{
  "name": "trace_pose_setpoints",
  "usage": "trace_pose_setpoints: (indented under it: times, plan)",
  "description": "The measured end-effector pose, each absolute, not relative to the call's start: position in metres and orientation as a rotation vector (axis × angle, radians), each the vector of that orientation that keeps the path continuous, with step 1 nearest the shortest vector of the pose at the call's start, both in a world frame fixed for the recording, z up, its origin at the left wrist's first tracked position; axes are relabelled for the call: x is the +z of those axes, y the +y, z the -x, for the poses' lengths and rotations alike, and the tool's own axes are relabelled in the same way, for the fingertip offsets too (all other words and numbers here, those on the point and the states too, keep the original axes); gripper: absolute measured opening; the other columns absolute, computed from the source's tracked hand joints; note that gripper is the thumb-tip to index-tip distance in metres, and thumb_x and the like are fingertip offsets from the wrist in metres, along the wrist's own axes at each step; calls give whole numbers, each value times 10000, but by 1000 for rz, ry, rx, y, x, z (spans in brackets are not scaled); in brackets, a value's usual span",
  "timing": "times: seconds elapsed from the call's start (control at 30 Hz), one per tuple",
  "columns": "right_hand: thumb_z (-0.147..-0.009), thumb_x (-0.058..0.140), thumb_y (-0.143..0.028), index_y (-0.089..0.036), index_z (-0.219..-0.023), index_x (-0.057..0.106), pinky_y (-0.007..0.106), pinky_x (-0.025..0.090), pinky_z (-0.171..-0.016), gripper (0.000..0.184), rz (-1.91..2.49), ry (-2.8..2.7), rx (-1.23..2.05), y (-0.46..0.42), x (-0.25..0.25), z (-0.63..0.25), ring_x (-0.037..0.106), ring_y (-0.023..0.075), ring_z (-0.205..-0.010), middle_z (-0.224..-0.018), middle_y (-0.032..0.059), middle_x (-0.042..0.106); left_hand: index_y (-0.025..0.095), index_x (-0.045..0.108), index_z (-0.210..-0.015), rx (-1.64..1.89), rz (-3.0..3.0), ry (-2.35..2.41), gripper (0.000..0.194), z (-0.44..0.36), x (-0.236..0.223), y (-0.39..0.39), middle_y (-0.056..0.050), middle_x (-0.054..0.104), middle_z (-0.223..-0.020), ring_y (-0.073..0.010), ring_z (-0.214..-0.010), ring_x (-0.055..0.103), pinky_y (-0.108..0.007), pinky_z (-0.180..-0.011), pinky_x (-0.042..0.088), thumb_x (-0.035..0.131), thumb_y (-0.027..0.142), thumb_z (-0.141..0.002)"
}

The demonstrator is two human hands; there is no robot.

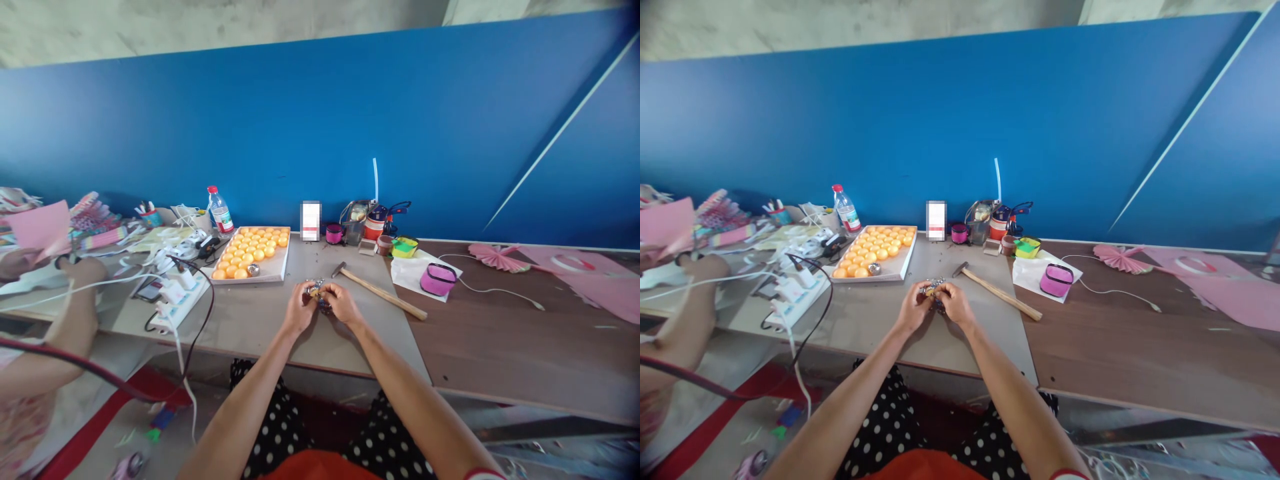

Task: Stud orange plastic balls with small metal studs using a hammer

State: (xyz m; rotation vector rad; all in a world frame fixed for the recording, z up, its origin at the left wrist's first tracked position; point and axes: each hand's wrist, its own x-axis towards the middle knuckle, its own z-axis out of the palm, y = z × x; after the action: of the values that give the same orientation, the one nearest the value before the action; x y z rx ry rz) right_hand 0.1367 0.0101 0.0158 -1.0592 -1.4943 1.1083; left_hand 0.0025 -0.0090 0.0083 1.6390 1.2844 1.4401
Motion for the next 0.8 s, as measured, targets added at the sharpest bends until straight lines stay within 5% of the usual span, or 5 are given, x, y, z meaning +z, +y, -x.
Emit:
trace_pose_setpoints:
  times: [0.8]
  plan:
    - [-669,501,-304,-173,-696,571,254,392,-596,151,1107,-1543,1100,9,21,-138,482,127,-599,-650,-6,578,188,581,-992,1448,-1679,1291,280,-4,10,-11,-57,591,-967,-166,-858,551,-302,-778,433,589,171,-712]
